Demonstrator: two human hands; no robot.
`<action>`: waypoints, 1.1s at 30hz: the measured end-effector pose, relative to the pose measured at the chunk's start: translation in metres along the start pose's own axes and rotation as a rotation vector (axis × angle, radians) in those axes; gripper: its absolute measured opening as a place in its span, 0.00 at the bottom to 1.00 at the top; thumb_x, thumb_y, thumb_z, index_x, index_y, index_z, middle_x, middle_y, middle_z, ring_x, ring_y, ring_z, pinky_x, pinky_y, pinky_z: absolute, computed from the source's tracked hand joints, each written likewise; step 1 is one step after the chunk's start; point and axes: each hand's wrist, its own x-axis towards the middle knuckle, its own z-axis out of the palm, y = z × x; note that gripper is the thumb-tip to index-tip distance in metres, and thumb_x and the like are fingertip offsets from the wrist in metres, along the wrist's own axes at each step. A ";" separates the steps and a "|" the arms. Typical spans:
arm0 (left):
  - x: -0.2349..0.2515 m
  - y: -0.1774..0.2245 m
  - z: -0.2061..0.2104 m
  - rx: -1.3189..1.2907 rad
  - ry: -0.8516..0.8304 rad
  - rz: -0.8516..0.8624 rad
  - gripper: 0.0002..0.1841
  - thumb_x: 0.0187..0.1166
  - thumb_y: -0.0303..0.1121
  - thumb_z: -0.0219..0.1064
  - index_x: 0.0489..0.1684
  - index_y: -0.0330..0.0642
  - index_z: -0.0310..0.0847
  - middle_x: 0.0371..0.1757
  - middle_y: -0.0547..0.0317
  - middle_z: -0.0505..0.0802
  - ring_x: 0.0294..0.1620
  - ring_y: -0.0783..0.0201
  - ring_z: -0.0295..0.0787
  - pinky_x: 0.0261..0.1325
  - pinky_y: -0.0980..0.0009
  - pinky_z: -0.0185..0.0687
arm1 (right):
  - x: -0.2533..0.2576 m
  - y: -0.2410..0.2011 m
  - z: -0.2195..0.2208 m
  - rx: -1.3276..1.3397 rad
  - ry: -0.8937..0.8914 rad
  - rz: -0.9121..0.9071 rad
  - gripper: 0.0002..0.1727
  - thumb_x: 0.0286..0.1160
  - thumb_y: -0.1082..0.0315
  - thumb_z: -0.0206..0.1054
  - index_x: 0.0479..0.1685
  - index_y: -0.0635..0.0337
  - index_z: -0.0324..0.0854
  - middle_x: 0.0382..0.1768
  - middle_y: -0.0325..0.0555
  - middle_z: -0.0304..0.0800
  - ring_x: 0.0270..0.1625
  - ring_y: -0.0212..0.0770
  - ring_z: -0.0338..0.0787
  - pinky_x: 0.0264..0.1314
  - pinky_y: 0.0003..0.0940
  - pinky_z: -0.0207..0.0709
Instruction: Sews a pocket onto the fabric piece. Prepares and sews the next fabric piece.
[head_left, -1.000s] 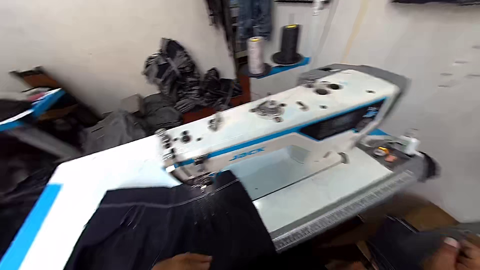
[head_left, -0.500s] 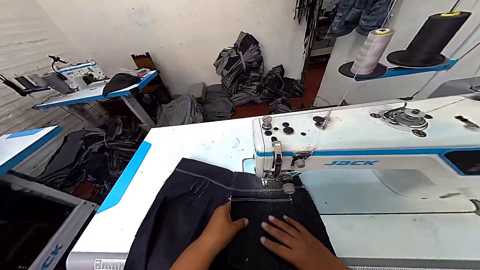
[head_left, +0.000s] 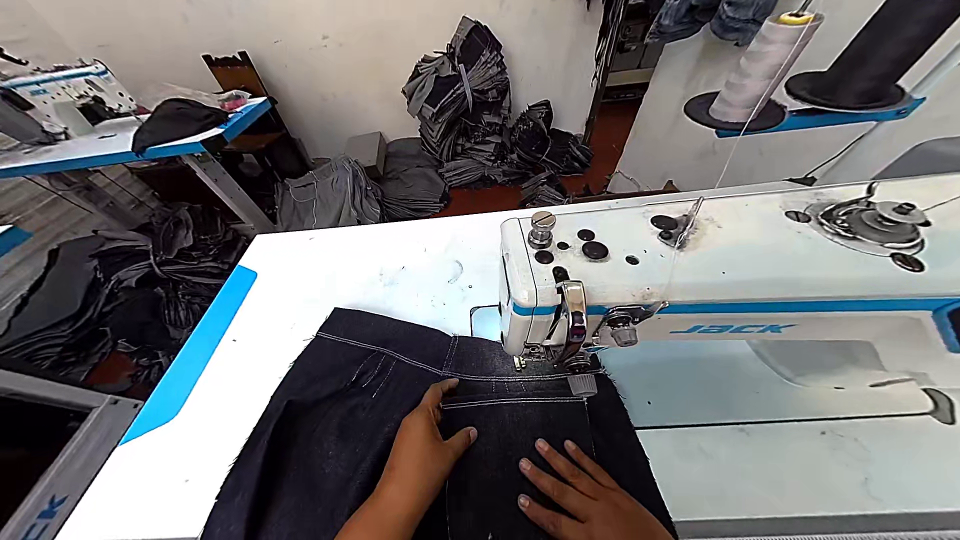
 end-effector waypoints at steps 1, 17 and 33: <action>-0.003 0.000 0.001 0.069 0.035 0.029 0.37 0.71 0.32 0.78 0.84 0.44 0.68 0.56 0.48 0.93 0.48 0.59 0.93 0.56 0.63 0.87 | 0.000 0.000 0.001 -0.002 0.003 -0.003 0.27 0.70 0.75 0.67 0.72 0.51 0.85 0.80 0.52 0.79 0.87 0.64 0.70 0.86 0.66 0.59; -0.027 0.010 0.067 0.603 -0.119 0.778 0.45 0.82 0.68 0.46 0.85 0.39 0.70 0.87 0.42 0.74 0.89 0.36 0.65 0.84 0.28 0.53 | -0.001 -0.001 0.005 -0.179 0.104 -0.085 0.14 0.77 0.68 0.59 0.49 0.53 0.92 0.63 0.51 0.93 0.78 0.58 0.82 0.83 0.53 0.67; -0.017 -0.005 0.067 0.671 -0.073 0.871 0.41 0.84 0.65 0.46 0.85 0.42 0.72 0.88 0.49 0.74 0.90 0.42 0.65 0.85 0.34 0.58 | -0.015 0.017 0.000 0.246 0.397 0.251 0.27 0.90 0.50 0.49 0.63 0.56 0.90 0.74 0.52 0.86 0.84 0.50 0.77 0.89 0.53 0.62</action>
